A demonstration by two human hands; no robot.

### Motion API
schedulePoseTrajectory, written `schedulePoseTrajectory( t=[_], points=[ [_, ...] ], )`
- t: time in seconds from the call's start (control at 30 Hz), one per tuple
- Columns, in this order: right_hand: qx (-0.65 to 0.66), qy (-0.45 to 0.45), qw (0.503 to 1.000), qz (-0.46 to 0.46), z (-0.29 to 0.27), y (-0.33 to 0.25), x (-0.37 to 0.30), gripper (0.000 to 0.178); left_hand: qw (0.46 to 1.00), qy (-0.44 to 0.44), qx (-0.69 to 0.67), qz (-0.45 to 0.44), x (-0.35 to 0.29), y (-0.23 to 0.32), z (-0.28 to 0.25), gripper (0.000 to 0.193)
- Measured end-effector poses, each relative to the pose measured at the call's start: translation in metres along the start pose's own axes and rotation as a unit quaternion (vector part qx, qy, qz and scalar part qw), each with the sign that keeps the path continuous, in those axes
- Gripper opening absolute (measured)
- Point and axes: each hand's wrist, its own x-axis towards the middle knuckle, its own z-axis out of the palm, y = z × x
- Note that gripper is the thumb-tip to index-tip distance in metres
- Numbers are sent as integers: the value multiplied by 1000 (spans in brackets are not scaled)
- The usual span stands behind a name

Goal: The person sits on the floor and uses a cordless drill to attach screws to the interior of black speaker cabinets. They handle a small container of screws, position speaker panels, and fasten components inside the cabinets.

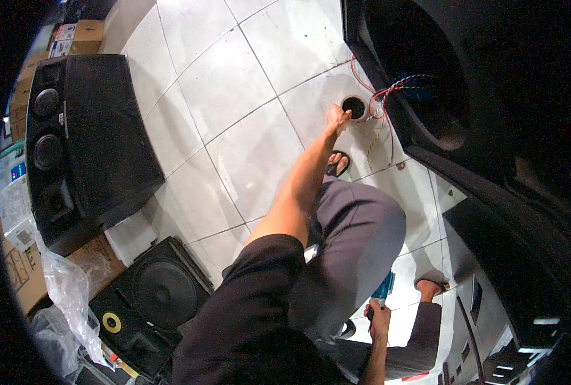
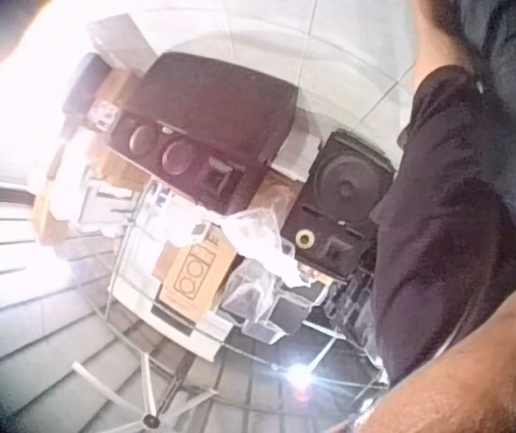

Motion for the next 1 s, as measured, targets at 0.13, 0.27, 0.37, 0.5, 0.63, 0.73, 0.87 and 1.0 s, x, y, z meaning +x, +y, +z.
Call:
schedulePoseTrajectory(
  t=[0.13,0.27,0.37,0.5,0.63,0.73,0.87,1.0],
  points=[
    [13,3,1000,-9,8,-10,-5,22,963,82,200,158,20,-22,-2,34],
    [-53,-15,998,-17,1,-16,-4,21,980,140,94,105,-4,-19,-23,26],
    [-53,-31,998,-22,2,-16,-6,20,994,75,-77,5,-48,11,-62,29],
    [-36,-43,997,-62,2,0,-4,20,941,-83,-327,-2,-160,93,-156,24],
    [-12,-56,994,-91,4,5,-7,22,910,-156,-370,99,-300,151,-242,40],
    [-23,-71,990,-117,-2,13,0,23,821,-299,-460,157,-380,177,-255,49],
    [0,-50,988,-144,-3,8,-8,25,749,-392,-494,205,-475,189,-254,59],
    [157,-74,979,-106,1,-2,-22,28,743,-340,-479,321,-542,189,-247,68]
  ],
)
